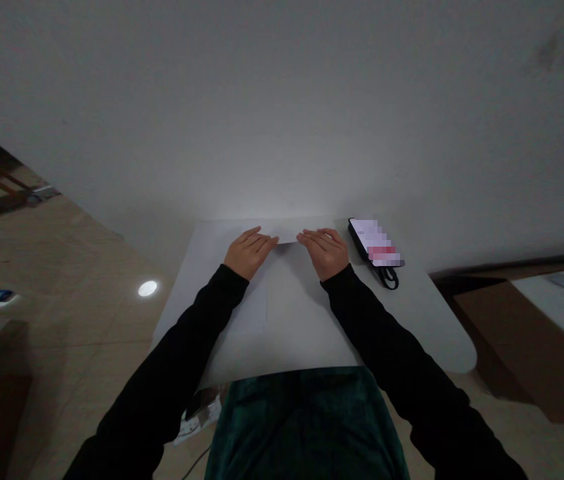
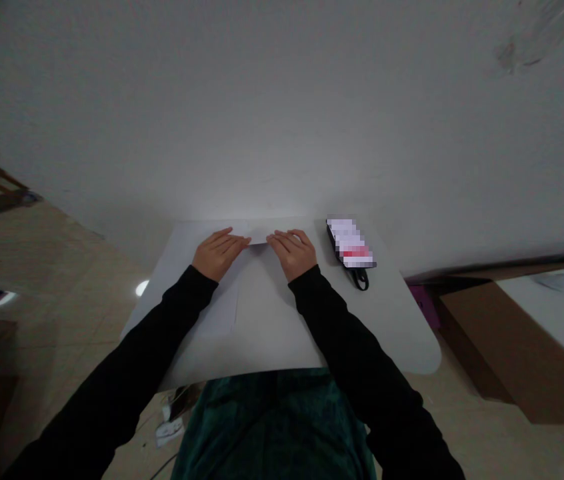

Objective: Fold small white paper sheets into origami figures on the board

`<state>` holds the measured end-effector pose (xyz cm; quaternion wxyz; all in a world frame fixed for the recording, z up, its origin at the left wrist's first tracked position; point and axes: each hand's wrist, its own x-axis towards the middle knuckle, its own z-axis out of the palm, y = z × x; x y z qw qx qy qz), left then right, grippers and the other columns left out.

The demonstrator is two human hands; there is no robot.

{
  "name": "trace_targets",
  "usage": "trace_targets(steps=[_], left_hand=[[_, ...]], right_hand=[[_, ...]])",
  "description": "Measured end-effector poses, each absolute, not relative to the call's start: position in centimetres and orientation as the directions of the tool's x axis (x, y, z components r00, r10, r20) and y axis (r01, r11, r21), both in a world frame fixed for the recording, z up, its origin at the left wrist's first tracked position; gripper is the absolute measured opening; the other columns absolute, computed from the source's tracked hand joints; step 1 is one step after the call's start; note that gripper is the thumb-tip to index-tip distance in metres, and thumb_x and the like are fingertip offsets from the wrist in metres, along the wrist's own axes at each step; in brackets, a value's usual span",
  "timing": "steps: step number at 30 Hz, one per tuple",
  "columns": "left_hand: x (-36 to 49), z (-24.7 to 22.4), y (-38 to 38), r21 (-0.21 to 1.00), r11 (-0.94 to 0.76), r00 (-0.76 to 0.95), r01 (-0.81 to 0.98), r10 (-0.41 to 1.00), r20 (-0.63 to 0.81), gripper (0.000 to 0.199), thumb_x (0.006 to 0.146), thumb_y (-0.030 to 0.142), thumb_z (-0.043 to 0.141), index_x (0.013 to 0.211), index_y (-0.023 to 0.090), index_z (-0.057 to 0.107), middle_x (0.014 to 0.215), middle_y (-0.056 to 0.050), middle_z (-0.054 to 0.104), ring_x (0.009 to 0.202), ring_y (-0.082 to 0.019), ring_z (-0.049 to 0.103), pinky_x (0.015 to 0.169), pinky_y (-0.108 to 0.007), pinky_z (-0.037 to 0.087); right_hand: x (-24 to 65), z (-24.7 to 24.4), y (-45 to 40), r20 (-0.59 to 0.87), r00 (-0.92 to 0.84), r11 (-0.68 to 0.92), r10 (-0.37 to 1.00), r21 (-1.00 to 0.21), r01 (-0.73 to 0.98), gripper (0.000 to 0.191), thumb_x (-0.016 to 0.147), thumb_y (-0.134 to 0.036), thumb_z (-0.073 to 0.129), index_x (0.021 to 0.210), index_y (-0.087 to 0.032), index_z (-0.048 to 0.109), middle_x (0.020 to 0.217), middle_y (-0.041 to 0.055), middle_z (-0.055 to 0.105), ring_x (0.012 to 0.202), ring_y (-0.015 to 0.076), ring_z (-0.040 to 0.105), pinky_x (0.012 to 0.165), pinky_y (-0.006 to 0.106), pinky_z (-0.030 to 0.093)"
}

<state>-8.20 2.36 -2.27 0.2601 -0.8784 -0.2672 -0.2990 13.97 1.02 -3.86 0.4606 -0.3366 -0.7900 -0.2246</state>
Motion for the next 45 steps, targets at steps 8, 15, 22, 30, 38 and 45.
trace_targets(steps=[8, 15, 22, 30, 38, 45], left_hand=[[-6.5, -2.6, 0.8, -0.346, -0.654, 0.662, 0.673, 0.323, 0.677, 0.015, 0.091, 0.012, 0.05, 0.097, 0.013, 0.063, 0.083, -0.005, 0.072, 0.073, -0.016, 0.067, 0.06, -0.026, 0.052], [-5.9, -2.6, 0.5, -0.349, -0.655, 0.66, 0.67, 0.312, 0.683, 0.018, 0.091, 0.01, 0.047, 0.092, 0.015, 0.064, 0.079, -0.003, 0.072, 0.064, -0.013, 0.066, 0.057, -0.025, 0.049], [-7.5, -2.1, 1.3, -0.324, -0.672, 0.642, 0.666, 0.296, 0.707, 0.017, 0.09, 0.01, 0.05, 0.095, 0.016, 0.065, 0.085, -0.003, 0.074, 0.076, -0.015, 0.069, 0.065, -0.026, 0.052], [-10.4, -1.8, 2.8, -0.29, -0.578, 0.523, 0.763, 0.287, 0.803, 0.017, 0.088, 0.008, 0.054, 0.087, 0.019, 0.068, 0.079, -0.001, 0.074, 0.069, -0.015, 0.07, 0.06, -0.025, 0.053], [-10.6, -2.0, 2.6, -0.228, -0.633, 0.546, 0.74, 0.367, 0.753, 0.019, 0.089, 0.011, 0.054, 0.1, 0.019, 0.067, 0.09, -0.003, 0.075, 0.078, -0.016, 0.071, 0.065, -0.027, 0.055], [-9.2, -2.3, 1.9, -0.203, -0.705, 0.574, 0.679, 0.338, 0.746, 0.023, 0.089, 0.01, 0.052, 0.104, 0.02, 0.066, 0.094, -0.003, 0.075, 0.081, -0.016, 0.071, 0.069, -0.028, 0.056]], right_hand=[[11.9, -4.1, 0.1, 0.896, -0.322, 0.701, 0.307, 0.016, 0.713, 0.017, 0.087, -0.011, 0.056, 0.096, -0.019, 0.067, 0.095, 0.0035, 0.074, 0.105, 0.0172, 0.063, 0.091, 0.034, 0.046], [11.7, -4.1, 0.2, 0.923, -0.263, 0.677, 0.282, 0.003, 0.736, 0.009, 0.084, -0.016, 0.056, 0.083, -0.02, 0.064, 0.083, -0.0005, 0.073, 0.096, 0.0162, 0.066, 0.092, 0.036, 0.04], [12.8, -3.3, 0.7, 0.942, -0.177, 0.634, 0.284, -0.046, 0.772, 0.008, 0.078, -0.015, 0.06, 0.073, -0.021, 0.061, 0.071, -0.0055, 0.071, 0.089, 0.0152, 0.068, 0.095, 0.037, 0.035], [17.2, -4.3, 3.5, 0.91, 0.211, 0.441, 0.357, -0.363, 0.821, 0.006, 0.074, -0.017, 0.056, 0.068, -0.02, 0.059, 0.068, 0.0008, 0.069, 0.066, 0.0174, 0.064, 0.073, 0.035, 0.043], [13.8, -3.5, 1.5, 0.889, -0.164, 0.639, 0.427, -0.169, 0.75, 0.018, 0.085, -0.022, 0.059, 0.101, -0.02, 0.065, 0.102, 0.0071, 0.071, 0.101, 0.0205, 0.063, 0.09, 0.037, 0.042], [12.1, -3.8, 1.1, 0.902, -0.263, 0.644, 0.342, -0.021, 0.765, 0.012, 0.089, -0.017, 0.056, 0.087, -0.022, 0.067, 0.081, 0.0006, 0.071, 0.08, 0.0136, 0.063, 0.081, 0.032, 0.041]])
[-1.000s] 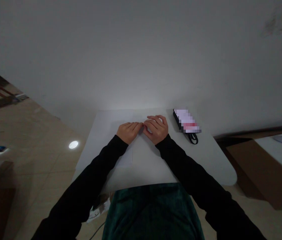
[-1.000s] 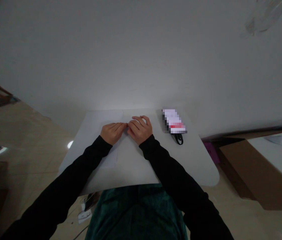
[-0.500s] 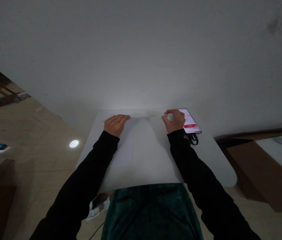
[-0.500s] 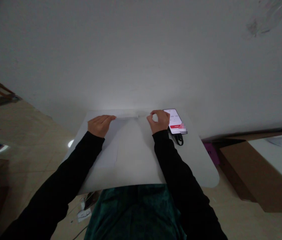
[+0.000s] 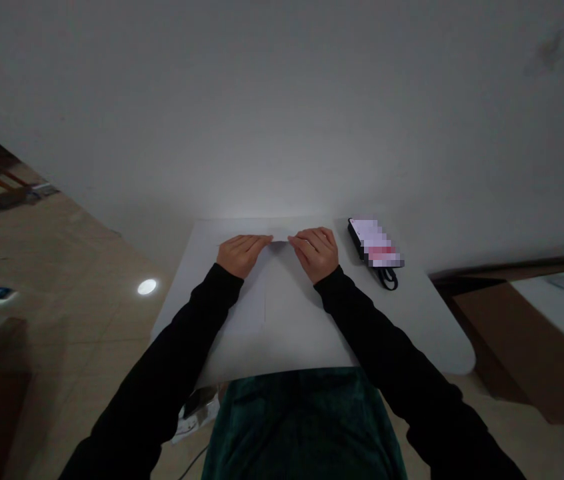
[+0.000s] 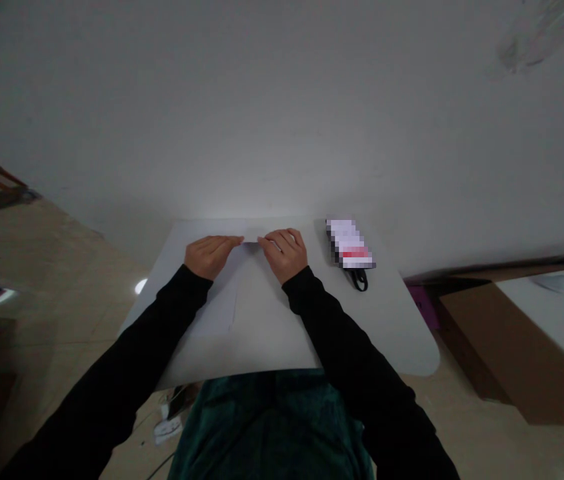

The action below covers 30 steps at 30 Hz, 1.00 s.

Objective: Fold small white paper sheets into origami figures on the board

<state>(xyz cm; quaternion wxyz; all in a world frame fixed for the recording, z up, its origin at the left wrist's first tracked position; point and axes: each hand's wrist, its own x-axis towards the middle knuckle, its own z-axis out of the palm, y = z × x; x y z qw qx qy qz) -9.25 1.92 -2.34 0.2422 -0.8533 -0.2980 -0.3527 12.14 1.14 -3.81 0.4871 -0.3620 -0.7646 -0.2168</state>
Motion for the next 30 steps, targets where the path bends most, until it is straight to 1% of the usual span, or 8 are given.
trace_targets(steps=[4, 6, 8, 12, 16, 19, 25, 30], left_hand=[[-8.0, -2.8, 1.3, -0.176, -0.741, 0.567, 0.649, 0.315, 0.761, 0.025, 0.088, 0.012, 0.056, 0.11, 0.02, 0.064, 0.094, -0.003, 0.075, 0.079, -0.015, 0.071, 0.067, -0.027, 0.055], [-7.2, -2.8, 0.9, -0.196, -0.736, 0.562, 0.649, 0.289, 0.775, 0.022, 0.087, 0.013, 0.058, 0.107, 0.019, 0.064, 0.092, -0.003, 0.075, 0.075, -0.015, 0.071, 0.063, -0.027, 0.054], [-6.6, -2.7, 0.5, -0.191, -0.715, 0.544, 0.672, 0.303, 0.782, 0.015, 0.087, 0.015, 0.058, 0.1, 0.018, 0.065, 0.088, -0.003, 0.075, 0.073, -0.015, 0.07, 0.062, -0.027, 0.053], [-6.0, -2.4, 0.3, -0.098, -0.7, 0.468, 0.708, 0.359, 0.808, 0.008, 0.085, 0.018, 0.058, 0.088, 0.017, 0.065, 0.081, -0.002, 0.075, 0.069, -0.015, 0.07, 0.062, -0.027, 0.054], [-6.1, -2.2, 0.4, -0.024, -0.703, 0.426, 0.711, 0.403, 0.81, 0.007, 0.083, 0.02, 0.059, 0.08, 0.018, 0.065, 0.075, -0.001, 0.073, 0.065, -0.014, 0.068, 0.062, -0.026, 0.054], [-6.2, -1.9, 0.4, -0.024, -0.704, 0.428, 0.709, 0.404, 0.808, 0.006, 0.081, 0.02, 0.059, 0.079, 0.019, 0.065, 0.075, 0.0, 0.073, 0.064, -0.014, 0.068, 0.061, -0.026, 0.052], [-6.7, -1.4, 0.8, -0.025, -0.717, 0.411, 0.696, 0.369, 0.834, 0.003, 0.078, 0.019, 0.063, 0.076, 0.019, 0.066, 0.072, 0.002, 0.073, 0.06, -0.012, 0.067, 0.056, -0.025, 0.05], [-7.8, -1.5, 1.5, 0.009, -0.678, 0.376, 0.735, 0.419, 0.827, 0.005, 0.077, 0.021, 0.063, 0.076, 0.02, 0.068, 0.074, 0.001, 0.074, 0.061, -0.014, 0.068, 0.058, -0.026, 0.053]], right_hand=[[12.3, -4.1, 1.2, 0.906, -0.278, 0.654, 0.321, 0.001, 0.757, 0.01, 0.089, -0.018, 0.058, 0.085, -0.021, 0.066, 0.08, -0.0001, 0.071, 0.08, 0.0136, 0.062, 0.082, 0.032, 0.041], [12.2, -4.2, 1.1, 0.888, -0.307, 0.667, 0.344, -0.001, 0.745, 0.01, 0.089, -0.019, 0.057, 0.086, -0.021, 0.066, 0.083, 0.0003, 0.072, 0.083, 0.014, 0.062, 0.084, 0.033, 0.04], [12.1, -4.3, 1.0, 0.884, -0.318, 0.679, 0.343, 0.0, 0.734, 0.01, 0.089, -0.019, 0.057, 0.087, -0.021, 0.067, 0.085, 0.0008, 0.072, 0.085, 0.0145, 0.062, 0.084, 0.034, 0.04], [11.7, -4.5, 0.7, 0.89, -0.333, 0.707, 0.312, 0.016, 0.707, 0.011, 0.088, -0.019, 0.057, 0.09, -0.022, 0.067, 0.086, 0.0008, 0.072, 0.087, 0.0151, 0.062, 0.085, 0.035, 0.041], [11.3, -4.6, 0.5, 0.866, -0.33, 0.701, 0.377, -0.034, 0.712, 0.017, 0.089, -0.015, 0.052, 0.09, -0.022, 0.067, 0.089, 0.0008, 0.072, 0.091, 0.0151, 0.063, 0.087, 0.036, 0.039], [11.1, -4.4, 0.4, 0.863, -0.33, 0.694, 0.382, -0.032, 0.72, 0.02, 0.089, -0.011, 0.049, 0.09, -0.023, 0.066, 0.09, 0.0001, 0.072, 0.094, 0.0153, 0.063, 0.09, 0.037, 0.037], [11.3, -3.9, 0.4, 0.908, -0.275, 0.683, 0.315, -0.016, 0.73, 0.019, 0.088, -0.009, 0.051, 0.086, -0.022, 0.065, 0.086, -0.0015, 0.073, 0.093, 0.0142, 0.065, 0.091, 0.036, 0.036], [12.0, -4.1, 0.9, 0.917, -0.23, 0.683, 0.326, -0.06, 0.728, 0.02, 0.088, -0.008, 0.051, 0.085, -0.022, 0.065, 0.087, 0.0007, 0.073, 0.094, 0.0165, 0.065, 0.09, 0.039, 0.034]])
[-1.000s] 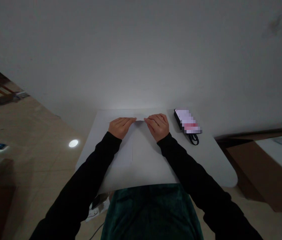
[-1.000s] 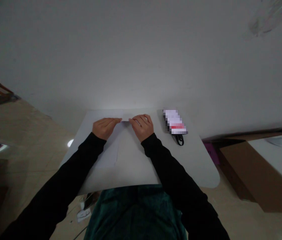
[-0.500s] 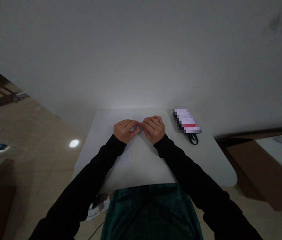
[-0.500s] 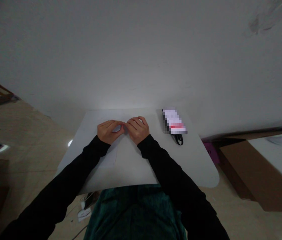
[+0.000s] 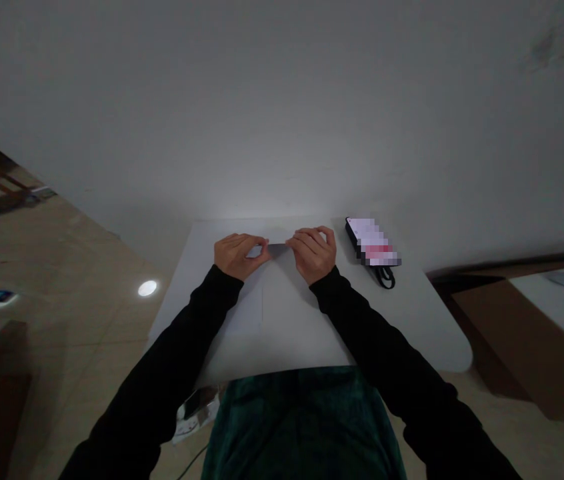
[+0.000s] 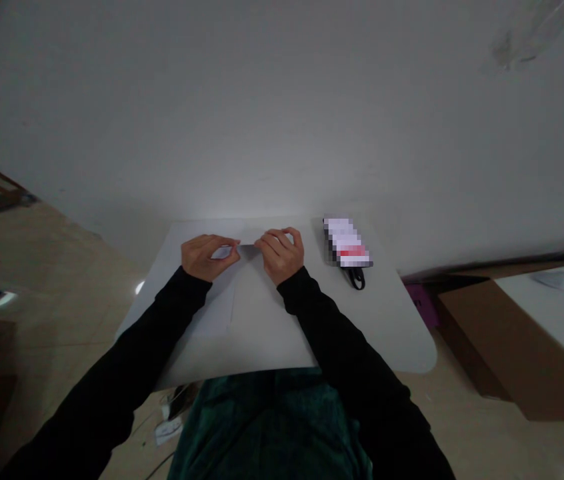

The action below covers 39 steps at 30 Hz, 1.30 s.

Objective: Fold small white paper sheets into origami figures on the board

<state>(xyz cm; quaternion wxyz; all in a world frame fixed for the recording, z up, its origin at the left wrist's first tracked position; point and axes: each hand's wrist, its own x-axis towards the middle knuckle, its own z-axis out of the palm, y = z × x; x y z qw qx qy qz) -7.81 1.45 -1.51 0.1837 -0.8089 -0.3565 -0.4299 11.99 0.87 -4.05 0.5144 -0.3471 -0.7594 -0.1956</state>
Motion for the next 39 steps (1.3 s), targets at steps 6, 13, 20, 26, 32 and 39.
trace_targets(steps=[6, 13, 20, 26, 32, 39], left_hand=[[-8.1, -1.6, 1.6, 0.036, -0.673, 0.35, 0.739, 0.428, 0.833, 0.008, 0.076, 0.02, 0.063, 0.079, 0.021, 0.071, 0.076, 0.002, 0.075, 0.064, -0.014, 0.07, 0.059, -0.027, 0.054], [-8.3, -1.8, 1.7, 0.072, -0.678, 0.313, 0.732, 0.428, 0.848, 0.009, 0.075, 0.019, 0.064, 0.079, 0.022, 0.071, 0.078, 0.003, 0.075, 0.062, -0.013, 0.07, 0.059, -0.025, 0.055], [-10.0, -1.6, 2.3, 0.128, -0.612, 0.234, 0.78, 0.477, 0.847, 0.01, 0.073, 0.02, 0.064, 0.079, 0.023, 0.072, 0.076, 0.003, 0.075, 0.061, -0.014, 0.07, 0.056, -0.025, 0.054], [-13.4, -2.2, 4.0, 0.214, -0.413, 0.085, 0.885, 0.597, 0.798, 0.005, 0.069, 0.024, 0.069, 0.072, 0.025, 0.073, 0.072, 0.003, 0.075, 0.059, -0.017, 0.069, 0.054, -0.026, 0.05], [-16.8, -2.3, 5.1, 0.308, -0.261, -0.094, 0.915, 0.605, 0.791, 0.014, 0.077, 0.028, 0.066, 0.08, 0.016, 0.073, 0.076, -0.003, 0.075, 0.066, -0.017, 0.068, 0.063, -0.028, 0.051], [-10.2, -0.5, 2.0, 0.035, -0.648, 0.321, 0.761, 0.423, 0.848, 0.031, 0.086, 0.033, 0.061, 0.114, 0.021, 0.062, 0.123, -0.008, 0.065, 0.115, -0.021, 0.06, 0.1, -0.038, 0.043]], right_hand=[[12.2, -4.0, 0.8, 0.918, -0.209, 0.673, 0.337, -0.08, 0.736, 0.018, 0.087, -0.009, 0.054, 0.085, -0.024, 0.065, 0.085, -0.0021, 0.074, 0.093, 0.0158, 0.067, 0.091, 0.039, 0.034], [12.7, -3.6, 0.9, 0.947, -0.158, 0.66, 0.279, -0.07, 0.748, 0.017, 0.085, -0.009, 0.057, 0.081, -0.023, 0.065, 0.081, -0.0037, 0.074, 0.089, 0.0144, 0.069, 0.089, 0.037, 0.036], [13.5, -3.2, 1.1, 0.935, -0.106, 0.587, 0.338, -0.122, 0.8, 0.017, 0.089, -0.016, 0.056, 0.077, -0.024, 0.065, 0.079, -0.0025, 0.074, 0.086, 0.0156, 0.069, 0.088, 0.038, 0.035], [14.9, -3.2, 1.7, 0.94, -0.03, 0.548, 0.341, -0.172, 0.819, 0.018, 0.089, -0.018, 0.055, 0.076, -0.023, 0.066, 0.08, -0.0014, 0.072, 0.084, 0.0156, 0.068, 0.088, 0.037, 0.035], [15.8, -2.9, 2.0, 0.936, 0.131, 0.494, 0.327, -0.288, 0.82, 0.015, 0.09, -0.025, 0.056, 0.079, -0.021, 0.064, 0.079, 0.0004, 0.071, 0.079, 0.0146, 0.066, 0.083, 0.034, 0.039], [14.1, -2.7, 1.4, 0.93, -0.04, 0.572, 0.366, -0.19, 0.798, 0.017, 0.091, -0.026, 0.056, 0.077, -0.022, 0.065, 0.076, 0.0009, 0.067, 0.079, 0.0149, 0.063, 0.078, 0.034, 0.04]])
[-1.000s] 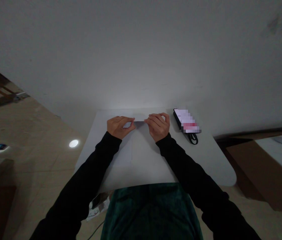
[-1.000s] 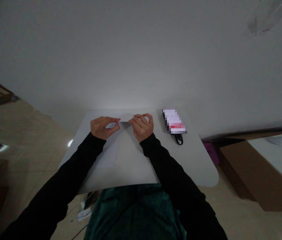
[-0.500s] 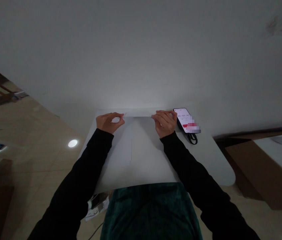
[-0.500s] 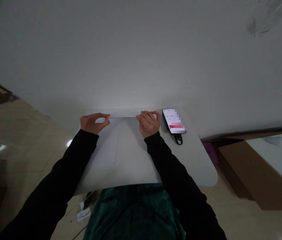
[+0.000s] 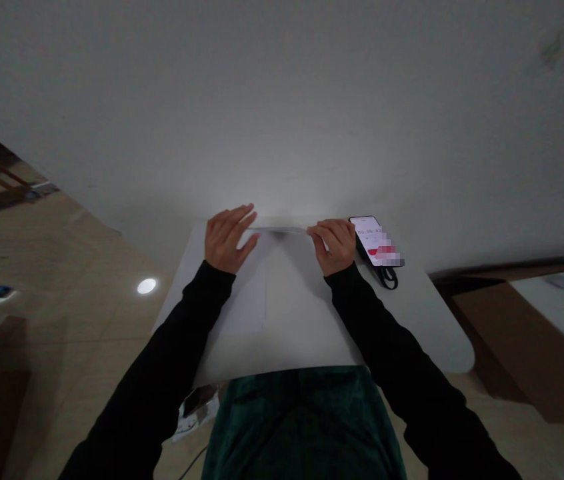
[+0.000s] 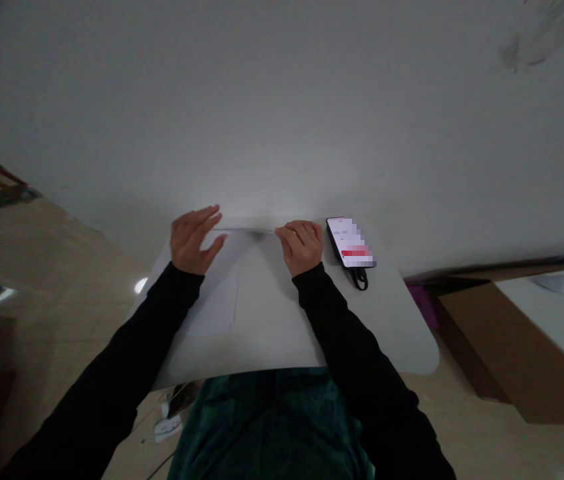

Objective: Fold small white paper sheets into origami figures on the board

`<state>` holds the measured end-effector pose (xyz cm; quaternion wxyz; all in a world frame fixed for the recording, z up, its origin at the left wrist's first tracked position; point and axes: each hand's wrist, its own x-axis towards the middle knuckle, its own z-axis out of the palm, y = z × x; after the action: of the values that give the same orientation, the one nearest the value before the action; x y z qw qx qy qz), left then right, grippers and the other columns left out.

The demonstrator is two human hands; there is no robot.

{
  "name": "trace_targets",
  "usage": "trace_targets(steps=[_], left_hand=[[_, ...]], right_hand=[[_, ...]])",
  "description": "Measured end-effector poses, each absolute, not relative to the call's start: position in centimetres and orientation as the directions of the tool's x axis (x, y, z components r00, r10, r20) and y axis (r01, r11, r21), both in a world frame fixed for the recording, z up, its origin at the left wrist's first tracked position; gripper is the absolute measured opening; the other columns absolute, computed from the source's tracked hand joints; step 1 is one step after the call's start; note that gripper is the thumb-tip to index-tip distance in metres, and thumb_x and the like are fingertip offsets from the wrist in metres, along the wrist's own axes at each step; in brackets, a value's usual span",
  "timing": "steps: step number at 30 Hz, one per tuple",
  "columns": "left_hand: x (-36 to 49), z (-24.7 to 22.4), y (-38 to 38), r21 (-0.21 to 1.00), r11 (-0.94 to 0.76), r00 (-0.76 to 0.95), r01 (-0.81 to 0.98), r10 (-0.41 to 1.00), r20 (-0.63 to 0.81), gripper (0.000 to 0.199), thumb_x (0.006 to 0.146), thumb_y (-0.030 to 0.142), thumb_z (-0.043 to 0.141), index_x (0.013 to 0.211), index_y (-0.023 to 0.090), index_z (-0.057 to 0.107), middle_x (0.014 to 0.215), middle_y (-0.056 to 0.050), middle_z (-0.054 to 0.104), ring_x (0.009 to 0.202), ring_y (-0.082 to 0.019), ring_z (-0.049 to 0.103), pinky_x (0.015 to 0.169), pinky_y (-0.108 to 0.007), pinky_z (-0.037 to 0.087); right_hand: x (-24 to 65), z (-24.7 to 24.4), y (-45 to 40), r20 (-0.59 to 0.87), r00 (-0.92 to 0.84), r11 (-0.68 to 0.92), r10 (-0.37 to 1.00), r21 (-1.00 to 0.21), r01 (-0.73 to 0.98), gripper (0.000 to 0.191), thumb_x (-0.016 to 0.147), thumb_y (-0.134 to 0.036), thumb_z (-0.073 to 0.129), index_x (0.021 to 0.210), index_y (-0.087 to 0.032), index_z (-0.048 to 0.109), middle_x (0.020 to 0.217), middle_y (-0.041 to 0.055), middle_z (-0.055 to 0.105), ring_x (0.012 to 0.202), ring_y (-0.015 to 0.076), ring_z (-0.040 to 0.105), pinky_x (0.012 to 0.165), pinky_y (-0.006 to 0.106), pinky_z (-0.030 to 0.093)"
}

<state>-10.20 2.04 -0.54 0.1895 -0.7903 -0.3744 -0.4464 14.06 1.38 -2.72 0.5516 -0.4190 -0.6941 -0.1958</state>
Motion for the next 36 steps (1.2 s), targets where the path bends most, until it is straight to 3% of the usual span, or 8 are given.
trace_targets(steps=[2, 5, 10, 12, 15, 20, 24, 36], left_hand=[[-8.3, -0.7, 1.4, -0.048, -0.726, 0.479, 0.686, 0.4, 0.781, 0.034, 0.086, 0.03, 0.062, 0.119, 0.022, 0.06, 0.125, -0.007, 0.063, 0.116, -0.02, 0.059, 0.101, -0.037, 0.042], [-7.3, -1.3, 1.0, -0.003, -0.788, 0.525, 0.615, 0.407, 0.748, 0.024, 0.089, 0.021, 0.058, 0.112, 0.025, 0.065, 0.107, -0.004, 0.072, 0.104, -0.018, 0.066, 0.095, -0.035, 0.046], [-8.0, -1.4, 0.7, 0.215, -0.7, 0.253, 0.681, 0.501, 0.827, 0.02, 0.089, 0.022, 0.057, 0.104, 0.021, 0.07, 0.094, -0.004, 0.075, 0.082, -0.015, 0.07, 0.073, -0.027, 0.053], [-8.0, -1.0, 0.7, 0.386, -0.61, 0.0, 0.692, 0.535, 0.845, 0.017, 0.087, 0.027, 0.059, 0.097, 0.019, 0.072, 0.085, -0.003, 0.075, 0.069, -0.013, 0.068, 0.064, -0.023, 0.052], [-7.6, -0.5, 0.8, 0.65, -0.527, -0.26, 0.548, 0.631, 0.731, 0.019, 0.082, 0.033, 0.065, 0.087, 0.017, 0.073, 0.074, -0.001, 0.073, 0.061, -0.01, 0.064, 0.06, -0.021, 0.05], [-6.8, -0.1, 1.0, 0.844, -0.474, -0.375, 0.25, 0.756, 0.536, 0.021, 0.075, 0.035, 0.069, 0.081, 0.015, 0.073, 0.074, -0.003, 0.073, 0.064, -0.012, 0.065, 0.062, -0.023, 0.052], [-6.7, -0.1, 1.1, 0.886, -0.432, -0.399, 0.168, 0.792, 0.462, 0.021, 0.073, 0.035, 0.07, 0.081, 0.015, 0.073, 0.074, -0.004, 0.072, 0.064, -0.013, 0.065, 0.06, -0.024, 0.052], [-6.3, -1.1, 1.1, 0.911, -0.404, -0.378, 0.087, 0.833, 0.405, 0.025, 0.073, 0.037, 0.07, 0.082, 0.015, 0.073, 0.075, -0.004, 0.073, 0.064, -0.013, 0.065, 0.061, -0.025, 0.052]], right_hand=[[13.8, -2.7, 1.1, 0.926, -0.087, 0.621, 0.367, -0.174, 0.764, 0.016, 0.09, -0.024, 0.056, 0.077, -0.023, 0.065, 0.077, 0.0011, 0.067, 0.08, 0.0154, 0.062, 0.078, 0.034, 0.04], [13.6, -2.2, 0.5, 0.92, -0.129, 0.7, 0.371, -0.185, 0.69, 0.013, 0.089, -0.024, 0.057, 0.08, -0.024, 0.066, 0.078, 0.0015, 0.068, 0.081, 0.0163, 0.063, 0.077, 0.035, 0.044], [13.7, -1.6, -0.1, 0.85, 0.09, 0.708, 0.519, -0.487, 0.512, 0.027, 0.09, -0.032, 0.053, 0.115, -0.025, 0.06, 0.117, 0.0087, 0.065, 0.108, 0.0216, 0.06, 0.09, 0.041, 0.047], [13.8, -1.9, 0.6, 0.727, 0.233, 0.658, 0.646, -0.684, 0.315, 0.03, 0.09, -0.039, 0.05, 0.116, -0.027, 0.059, 0.121, 0.007, 0.063, 0.109, 0.0208, 0.059, 0.09, 0.041, 0.048], [13.9, -2.8, 2.1, 0.404, 0.254, 0.448, 0.878, -0.882, -0.146, 0.029, 0.08, -0.053, 0.059, 0.082, -0.025, 0.065, 0.084, 0.0011, 0.068, 0.085, 0.0178, 0.064, 0.079, 0.036, 0.053], [13.9, -2.5, 2.4, 0.121, 0.004, 0.097, 0.993, -0.776, -0.624, 0.037, 0.062, -0.057, 0.075, 0.076, -0.025, 0.063, 0.08, -0.0008, 0.069, 0.08, 0.0178, 0.064, 0.076, 0.036, 0.054], [14.1, -1.9, 1.5, 0.098, -0.102, -0.001, 0.99, -0.718, -0.696, 0.04, 0.062, -0.058, 0.075, 0.085, -0.026, 0.065, 0.082, -0.0013, 0.07, 0.076, 0.018, 0.065, 0.066, 0.034, 0.055], [14.2, -3.5, 2.0, 0.207, -0.07, 0.128, 0.976, -0.802, -0.583, 0.038, 0.058, -0.055, 0.079, 0.076, -0.028, 0.06, 0.061, -0.0065, 0.062, 0.057, 0.0145, 0.06, 0.052, 0.028, 0.051]])
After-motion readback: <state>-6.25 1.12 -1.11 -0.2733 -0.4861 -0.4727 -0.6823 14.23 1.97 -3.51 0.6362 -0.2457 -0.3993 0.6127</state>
